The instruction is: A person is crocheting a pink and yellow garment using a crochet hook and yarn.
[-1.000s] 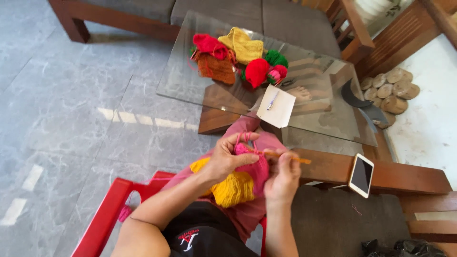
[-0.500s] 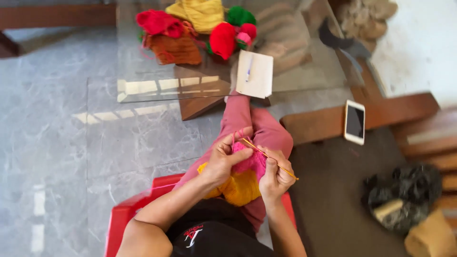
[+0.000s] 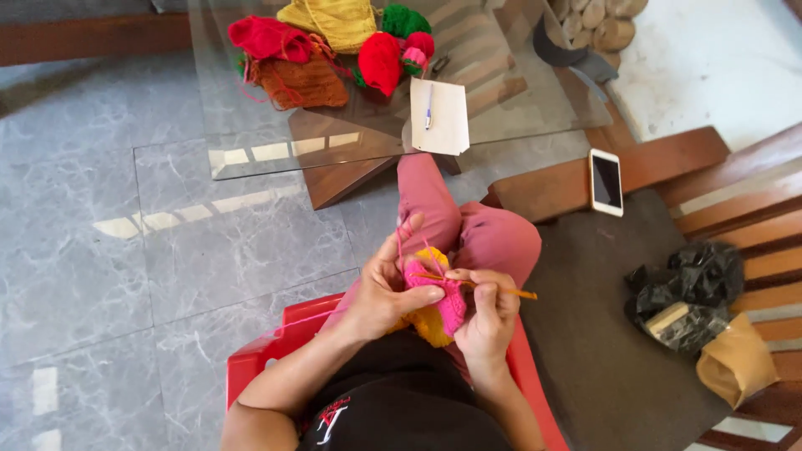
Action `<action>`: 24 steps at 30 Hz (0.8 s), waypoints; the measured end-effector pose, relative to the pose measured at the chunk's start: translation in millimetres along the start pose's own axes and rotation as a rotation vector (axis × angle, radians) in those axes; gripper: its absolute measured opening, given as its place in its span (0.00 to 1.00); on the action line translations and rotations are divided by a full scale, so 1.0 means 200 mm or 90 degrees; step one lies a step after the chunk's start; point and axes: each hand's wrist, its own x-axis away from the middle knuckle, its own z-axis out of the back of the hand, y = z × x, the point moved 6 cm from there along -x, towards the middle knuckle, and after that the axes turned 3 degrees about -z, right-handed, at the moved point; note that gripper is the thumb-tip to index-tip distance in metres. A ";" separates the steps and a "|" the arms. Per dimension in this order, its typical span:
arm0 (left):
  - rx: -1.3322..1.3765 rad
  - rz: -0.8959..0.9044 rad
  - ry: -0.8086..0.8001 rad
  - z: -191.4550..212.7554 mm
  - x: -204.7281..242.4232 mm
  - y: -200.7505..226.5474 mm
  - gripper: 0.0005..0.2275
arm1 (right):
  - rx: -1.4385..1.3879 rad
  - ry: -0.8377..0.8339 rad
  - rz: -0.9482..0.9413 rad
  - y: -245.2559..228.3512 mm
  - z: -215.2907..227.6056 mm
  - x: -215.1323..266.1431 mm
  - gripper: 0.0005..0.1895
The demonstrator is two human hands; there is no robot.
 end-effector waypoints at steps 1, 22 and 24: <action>0.001 -0.004 0.000 0.00 0.01 0.00 0.46 | 0.000 -0.004 0.001 -0.01 -0.02 0.01 0.14; 0.095 0.081 0.073 0.14 0.07 -0.14 0.38 | 0.306 0.046 0.299 -0.11 -0.05 0.09 0.15; 0.053 0.070 0.078 0.11 0.06 -0.10 0.39 | 0.306 0.061 0.410 -0.17 -0.08 0.09 0.17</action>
